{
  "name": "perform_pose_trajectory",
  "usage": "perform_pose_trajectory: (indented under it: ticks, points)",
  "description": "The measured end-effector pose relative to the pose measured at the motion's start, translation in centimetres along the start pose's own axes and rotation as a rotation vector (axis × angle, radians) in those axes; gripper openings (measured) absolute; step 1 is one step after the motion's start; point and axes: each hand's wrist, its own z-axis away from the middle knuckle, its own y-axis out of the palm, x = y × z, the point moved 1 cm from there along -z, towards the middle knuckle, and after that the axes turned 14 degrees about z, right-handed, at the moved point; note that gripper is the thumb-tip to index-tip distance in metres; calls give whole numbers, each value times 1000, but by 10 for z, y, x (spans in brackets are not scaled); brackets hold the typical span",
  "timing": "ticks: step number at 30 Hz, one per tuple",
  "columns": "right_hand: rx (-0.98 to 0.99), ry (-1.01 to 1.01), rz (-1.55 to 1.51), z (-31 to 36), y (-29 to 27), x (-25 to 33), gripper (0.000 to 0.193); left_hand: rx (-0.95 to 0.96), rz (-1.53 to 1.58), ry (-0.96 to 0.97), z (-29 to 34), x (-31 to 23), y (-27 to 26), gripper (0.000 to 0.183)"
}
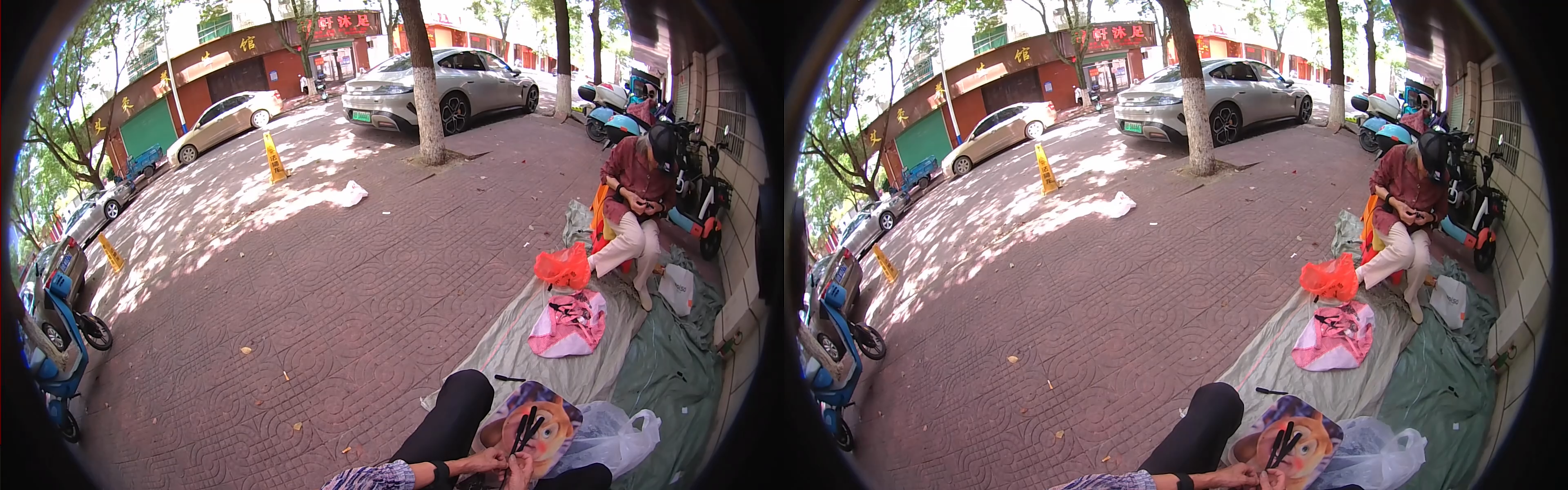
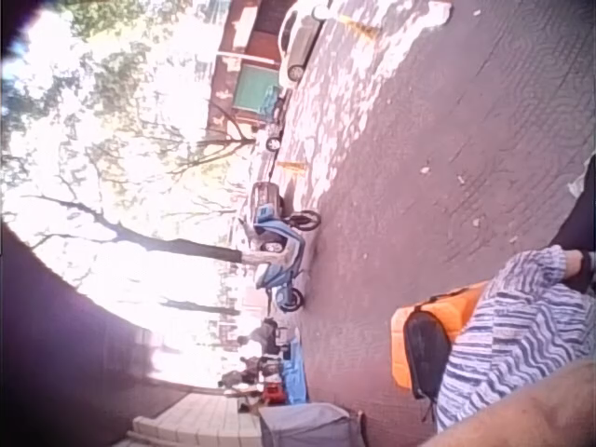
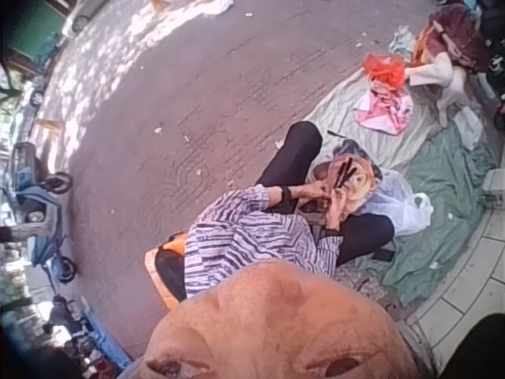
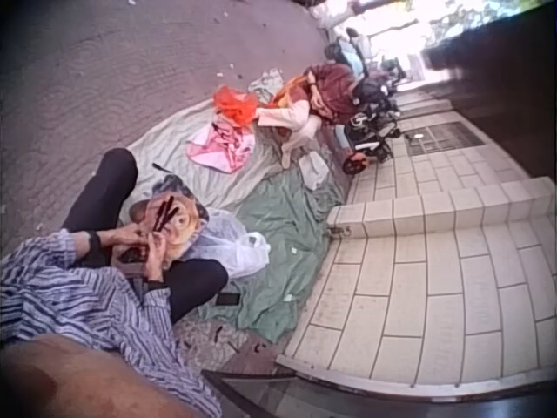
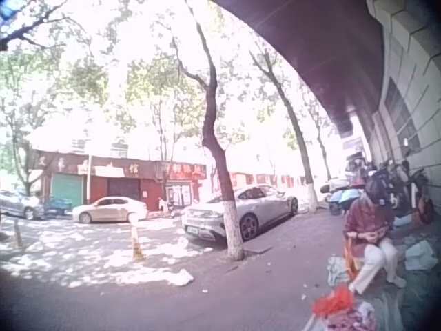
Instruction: Sorting and inspecting black plastic shoe straps while sitting on a sidewalk.
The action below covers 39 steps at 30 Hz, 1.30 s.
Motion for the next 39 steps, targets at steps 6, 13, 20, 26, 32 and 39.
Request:
perform_pose_trajectory:
  ticks: [6,13,20,26,32,39]
  points:
    - [26,50,-11,3,1,7,22,1,9,1,3,-3,0,26]
    - [34,107,-20,6,0,12,22,-10,-12,-2,-4,8,-1,26]
    - [81,201,-26,1,-6,-3,23,-4,-15,-5,-4,8,-1,26]
    - [61,153,-14,-4,-8,-13,23,9,-36,11,-4,9,-3,27]
    - [42,102,-4,-6,-7,-18,24,18,-12,21,-4,8,-3,28]
    - [16,45,10,-6,-2,-14,25,24,14,9,-3,0,-2,27]
